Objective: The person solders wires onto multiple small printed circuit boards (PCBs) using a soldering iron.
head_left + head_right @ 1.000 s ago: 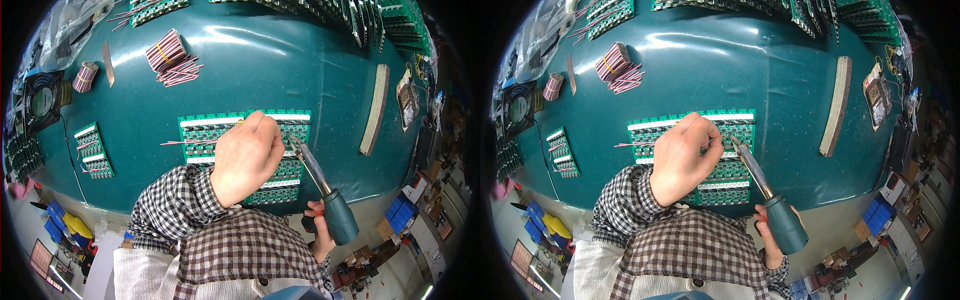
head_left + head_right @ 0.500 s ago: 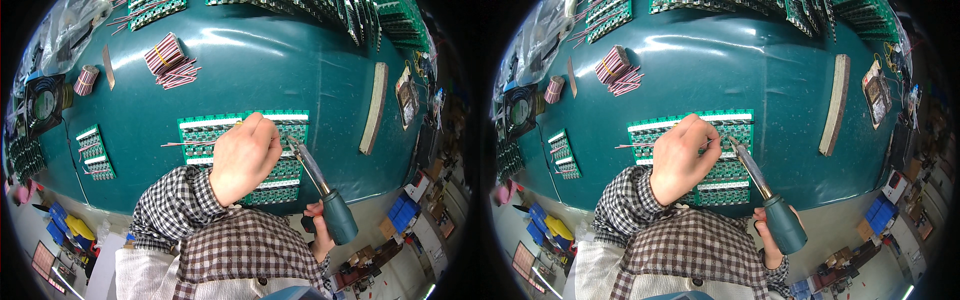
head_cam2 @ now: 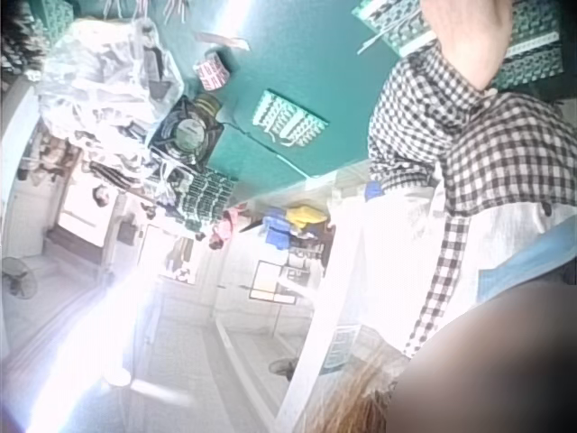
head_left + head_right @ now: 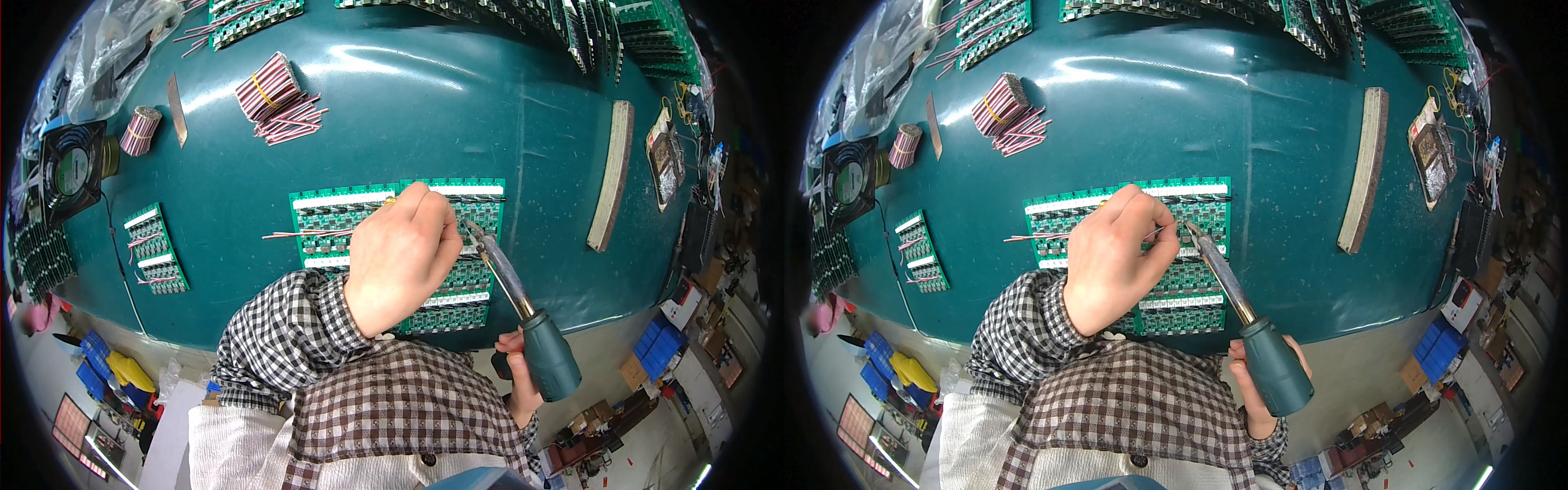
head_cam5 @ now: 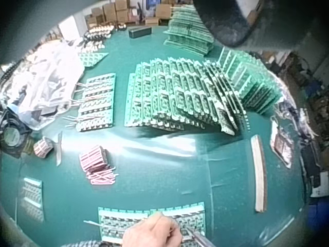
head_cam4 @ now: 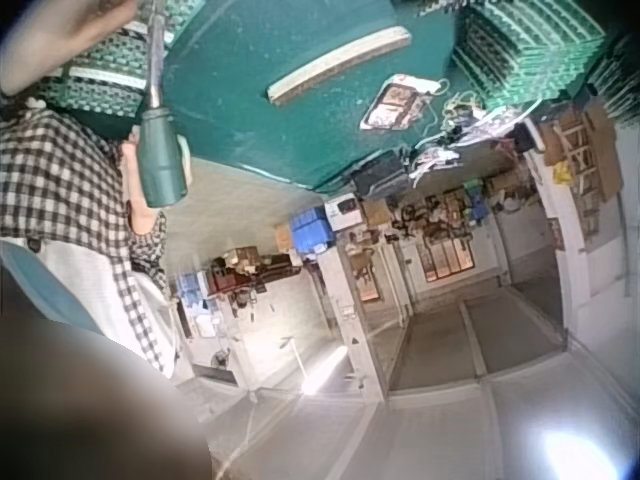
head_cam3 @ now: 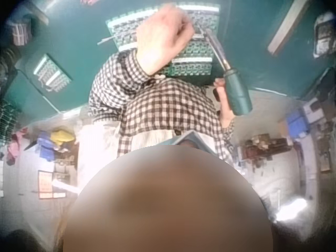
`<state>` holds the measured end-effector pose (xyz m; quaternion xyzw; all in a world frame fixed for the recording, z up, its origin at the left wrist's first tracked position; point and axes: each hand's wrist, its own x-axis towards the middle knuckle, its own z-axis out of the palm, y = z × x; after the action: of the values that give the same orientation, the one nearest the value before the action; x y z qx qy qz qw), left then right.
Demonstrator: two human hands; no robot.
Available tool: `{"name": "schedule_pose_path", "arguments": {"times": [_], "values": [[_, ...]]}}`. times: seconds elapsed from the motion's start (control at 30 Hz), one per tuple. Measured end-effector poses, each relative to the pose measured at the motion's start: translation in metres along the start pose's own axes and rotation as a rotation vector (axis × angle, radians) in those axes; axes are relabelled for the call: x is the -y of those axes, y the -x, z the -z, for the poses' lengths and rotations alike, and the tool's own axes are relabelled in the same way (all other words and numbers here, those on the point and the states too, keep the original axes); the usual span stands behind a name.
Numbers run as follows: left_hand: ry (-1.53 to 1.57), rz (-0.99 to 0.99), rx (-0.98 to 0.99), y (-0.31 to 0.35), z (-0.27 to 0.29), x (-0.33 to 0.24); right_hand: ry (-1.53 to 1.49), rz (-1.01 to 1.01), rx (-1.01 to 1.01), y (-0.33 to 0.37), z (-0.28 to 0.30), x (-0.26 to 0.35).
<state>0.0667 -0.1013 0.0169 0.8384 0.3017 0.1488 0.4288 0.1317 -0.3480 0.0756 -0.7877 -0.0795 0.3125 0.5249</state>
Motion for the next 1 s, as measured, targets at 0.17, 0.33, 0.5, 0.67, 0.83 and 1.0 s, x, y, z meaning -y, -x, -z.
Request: {"name": "schedule_pose_path", "arguments": {"times": [0.17,0.33,0.5,0.67,0.83,1.0], "values": [[-0.039,-0.006,-0.017,-0.0007,0.0005,0.0008,0.022,0.044,-0.003,-0.0007,-0.0006,-0.0008],[-0.039,0.006,-0.015,-0.001,-0.0004,0.0,0.007,0.032,-0.017,-0.0007,0.0,-0.0007],[-0.042,0.012,-0.021,-0.0013,-0.0005,-0.0004,0.066,0.057,0.007,0.0,0.0038,-0.0044],[-0.041,0.017,-0.016,-0.0013,-0.0007,-0.0004,0.029,0.037,0.007,0.0004,0.003,-0.0047],[-0.032,0.019,-0.022,-0.0012,-0.001,0.0,0.032,0.034,0.021,0.0008,0.0041,-0.0069],[-0.034,0.018,-0.017,-0.0013,-0.0012,0.0001,0.067,0.07,0.02,0.0001,0.0021,-0.0051]]}}
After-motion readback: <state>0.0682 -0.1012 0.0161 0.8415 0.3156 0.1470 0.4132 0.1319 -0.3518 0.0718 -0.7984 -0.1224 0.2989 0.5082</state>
